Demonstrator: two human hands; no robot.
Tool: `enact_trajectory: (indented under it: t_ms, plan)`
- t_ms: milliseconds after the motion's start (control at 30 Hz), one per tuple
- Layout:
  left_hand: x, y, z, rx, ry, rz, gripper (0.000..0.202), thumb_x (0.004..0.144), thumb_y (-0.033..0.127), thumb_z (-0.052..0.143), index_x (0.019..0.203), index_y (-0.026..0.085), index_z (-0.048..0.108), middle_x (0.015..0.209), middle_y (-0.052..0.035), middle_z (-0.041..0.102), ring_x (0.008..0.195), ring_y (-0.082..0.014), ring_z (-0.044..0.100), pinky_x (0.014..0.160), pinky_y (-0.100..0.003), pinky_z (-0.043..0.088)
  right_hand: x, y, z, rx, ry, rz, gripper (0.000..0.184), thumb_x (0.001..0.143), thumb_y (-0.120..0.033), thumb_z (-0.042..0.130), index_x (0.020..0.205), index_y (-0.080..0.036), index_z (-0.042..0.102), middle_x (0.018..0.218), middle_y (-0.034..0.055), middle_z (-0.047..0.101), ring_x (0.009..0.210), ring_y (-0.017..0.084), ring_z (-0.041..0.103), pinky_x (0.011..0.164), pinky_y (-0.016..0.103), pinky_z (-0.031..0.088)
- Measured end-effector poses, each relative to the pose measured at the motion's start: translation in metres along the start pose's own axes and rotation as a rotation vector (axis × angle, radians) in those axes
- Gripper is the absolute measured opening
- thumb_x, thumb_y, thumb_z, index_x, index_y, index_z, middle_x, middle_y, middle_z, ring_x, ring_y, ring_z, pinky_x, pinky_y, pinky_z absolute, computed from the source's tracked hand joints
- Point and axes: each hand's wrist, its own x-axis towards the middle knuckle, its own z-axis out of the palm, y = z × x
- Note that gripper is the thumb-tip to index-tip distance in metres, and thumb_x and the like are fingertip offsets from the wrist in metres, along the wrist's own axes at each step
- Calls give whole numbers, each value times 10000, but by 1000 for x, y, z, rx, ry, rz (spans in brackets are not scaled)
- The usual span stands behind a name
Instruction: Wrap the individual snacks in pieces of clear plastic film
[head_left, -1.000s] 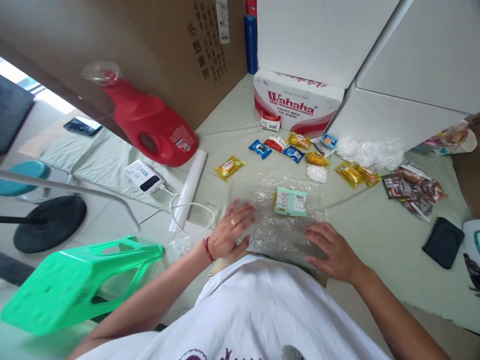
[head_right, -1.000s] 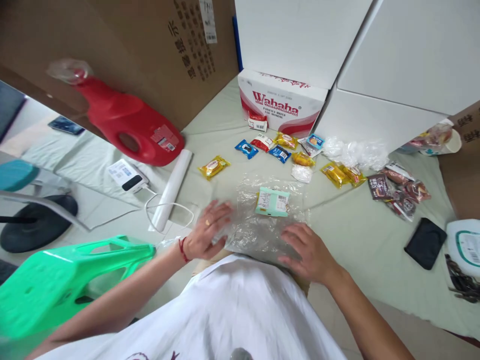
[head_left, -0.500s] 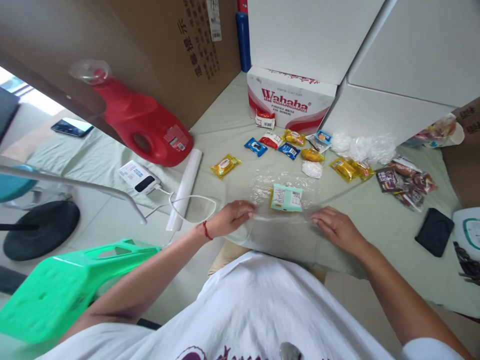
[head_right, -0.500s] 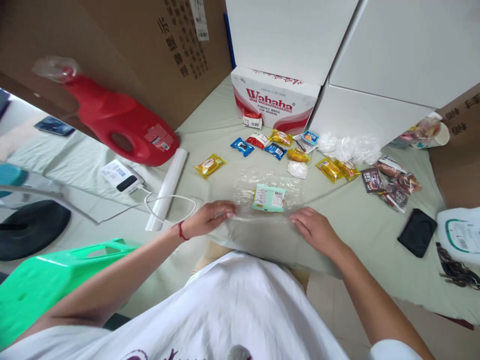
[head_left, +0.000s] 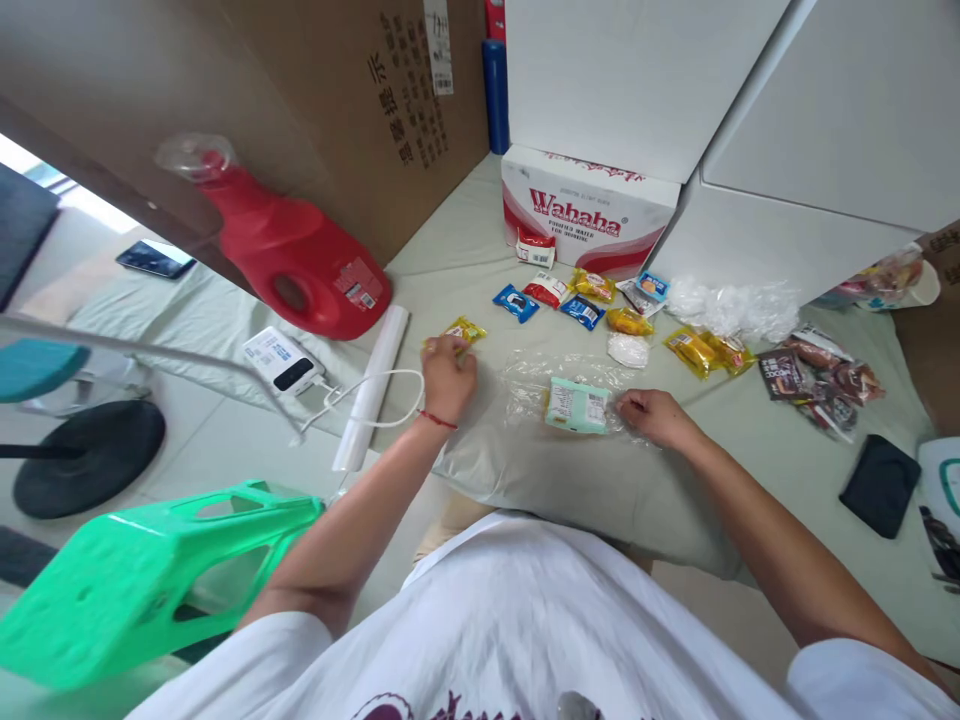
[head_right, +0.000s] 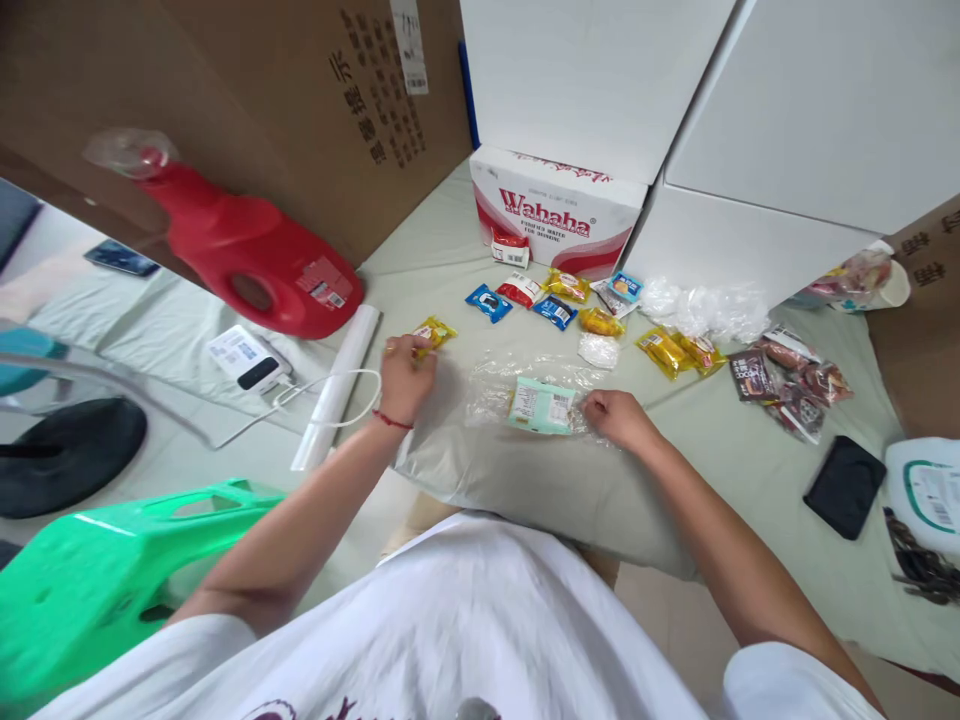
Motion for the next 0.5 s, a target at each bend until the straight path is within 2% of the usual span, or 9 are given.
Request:
enact_trajectory:
  t_ms: [67, 100, 133, 200, 233, 300, 367, 433, 500]
  plan:
    - [-14, 16, -17, 5, 192, 106, 179, 868, 174, 495, 971, 206, 637, 1050, -100, 670, 1083, -282, 598, 1050, -513, 445, 2, -3, -3, -34, 4, -9, 387, 871, -535, 496, 753, -209, 668, 615, -11, 574, 588, 147, 493, 560, 252, 347]
    - [-24, 27, -24, 5, 241, 186, 197, 888, 164, 477, 975, 214, 646, 1043, -88, 679, 1094, -275, 602, 1053, -509, 439, 3, -5, -5, -52, 5, -13, 392, 875, -537, 487, 744, -212, 661, 613, -10, 570, 591, 149, 495, 564, 255, 346]
    - [-36, 39, -28, 8, 226, 274, 221, 905, 163, 468, 996, 222, 660, 1057, -80, 689, 1120, -272, 604, 1056, -508, 434, 5, -7, -7, -64, 3, -17, 394, 879, -539, 481, 735, -214, 652, 613, -8, 569, 594, 151, 498, 570, 257, 346]
    - [-60, 65, -28, 6, 46, 501, 253, 925, 182, 479, 1050, 247, 690, 1108, -67, 713, 1151, -266, 612, 1050, -499, 429, 8, -8, -10, -68, -8, -21, 400, 884, -547, 478, 727, -214, 636, 618, -6, 575, 600, 153, 502, 581, 262, 348]
    - [-70, 77, -23, 1, -89, 643, 277, 933, 198, 493, 1102, 260, 703, 1134, -67, 727, 1172, -265, 614, 1043, -490, 424, 9, -8, -11, -65, -13, -20, 403, 886, -552, 478, 729, -214, 632, 622, -4, 580, 603, 155, 504, 586, 265, 348]
    - [-83, 93, -4, 36, -309, 793, 334, 964, 216, 489, 1224, 268, 692, 1248, -74, 727, 1258, -262, 589, 1053, -477, 403, 10, -5, -11, -66, -25, -10, 410, 894, -558, 473, 741, -212, 632, 634, -4, 585, 610, 156, 503, 595, 268, 349]
    - [-87, 99, 18, 129, -452, 788, 370, 993, 222, 468, 1309, 244, 660, 1339, -93, 702, 1281, -268, 576, 1031, -475, 402, 10, -2, -13, -95, -57, 4, 415, 913, -553, 458, 746, -214, 629, 632, -5, 576, 611, 158, 502, 594, 269, 344]
    - [-84, 95, 38, 237, -537, 717, 374, 999, 203, 460, 1321, 223, 649, 1342, -109, 702, 1226, -279, 592, 972, -476, 415, 12, -1, -19, -184, -89, 6, 432, 943, -549, 445, 740, -219, 634, 633, 4, 576, 613, 166, 509, 590, 276, 334]
    - [-80, 89, 48, 305, -577, 680, 352, 996, 185, 467, 1290, 222, 658, 1306, -110, 716, 1181, -284, 596, 933, -472, 415, 18, -4, -27, -321, -11, -14, 455, 980, -547, 435, 768, -220, 672, 704, 39, 626, 662, 189, 546, 606, 291, 338]
